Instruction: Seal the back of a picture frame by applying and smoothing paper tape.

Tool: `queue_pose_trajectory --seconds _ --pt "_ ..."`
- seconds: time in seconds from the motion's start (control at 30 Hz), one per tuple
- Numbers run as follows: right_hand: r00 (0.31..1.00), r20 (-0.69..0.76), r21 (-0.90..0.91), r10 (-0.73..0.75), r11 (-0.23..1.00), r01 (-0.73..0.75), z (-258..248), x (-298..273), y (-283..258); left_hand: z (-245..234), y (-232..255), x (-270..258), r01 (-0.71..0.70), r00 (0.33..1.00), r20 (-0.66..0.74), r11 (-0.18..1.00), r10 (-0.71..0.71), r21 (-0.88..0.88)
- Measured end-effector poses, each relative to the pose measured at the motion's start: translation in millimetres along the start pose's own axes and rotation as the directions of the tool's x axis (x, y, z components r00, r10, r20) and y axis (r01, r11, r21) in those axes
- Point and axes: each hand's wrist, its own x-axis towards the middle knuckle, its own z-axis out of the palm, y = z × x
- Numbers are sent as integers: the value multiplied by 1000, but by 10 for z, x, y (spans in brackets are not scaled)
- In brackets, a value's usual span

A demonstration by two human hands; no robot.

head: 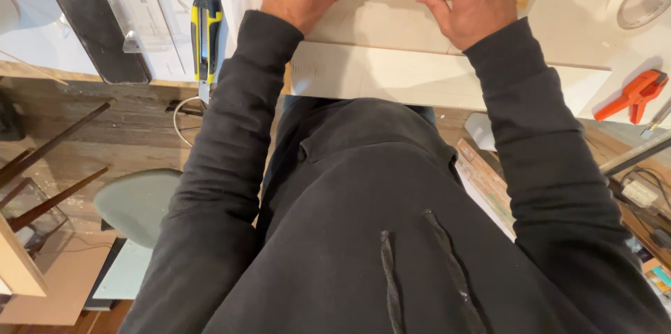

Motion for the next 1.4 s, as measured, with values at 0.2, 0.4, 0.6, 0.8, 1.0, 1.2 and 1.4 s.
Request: queue_pose_trajectory --seconds 0.2,0.4,0.6,0.8,1.0,1.2,1.4 --pt "994 58 13 89 996 -90 130 31 -19 24 -83 67 85 993 79 996 -87 22" --pt "999 39 -10 30 999 -30 122 125 -74 -21 -69 75 -44 996 70 997 48 -59" --pt "999 0 -10 -53 999 53 152 194 -104 -46 -114 100 -2 988 147 969 39 -248" --pt "999 5 -25 -54 998 55 124 282 -167 -69 -19 88 15 994 106 980 6 -197" --pt "999 37 -20 -37 999 37 78 328 -218 -91 -44 124 55 985 172 947 1 -318" --pt "998 34 -68 -60 996 63 98 307 -179 -116 6 140 52 985 170 959 -4 -280" --pt "998 64 -51 -22 998 26 155 199 -99 -95 3 158 74 985 173 953 -23 -293"
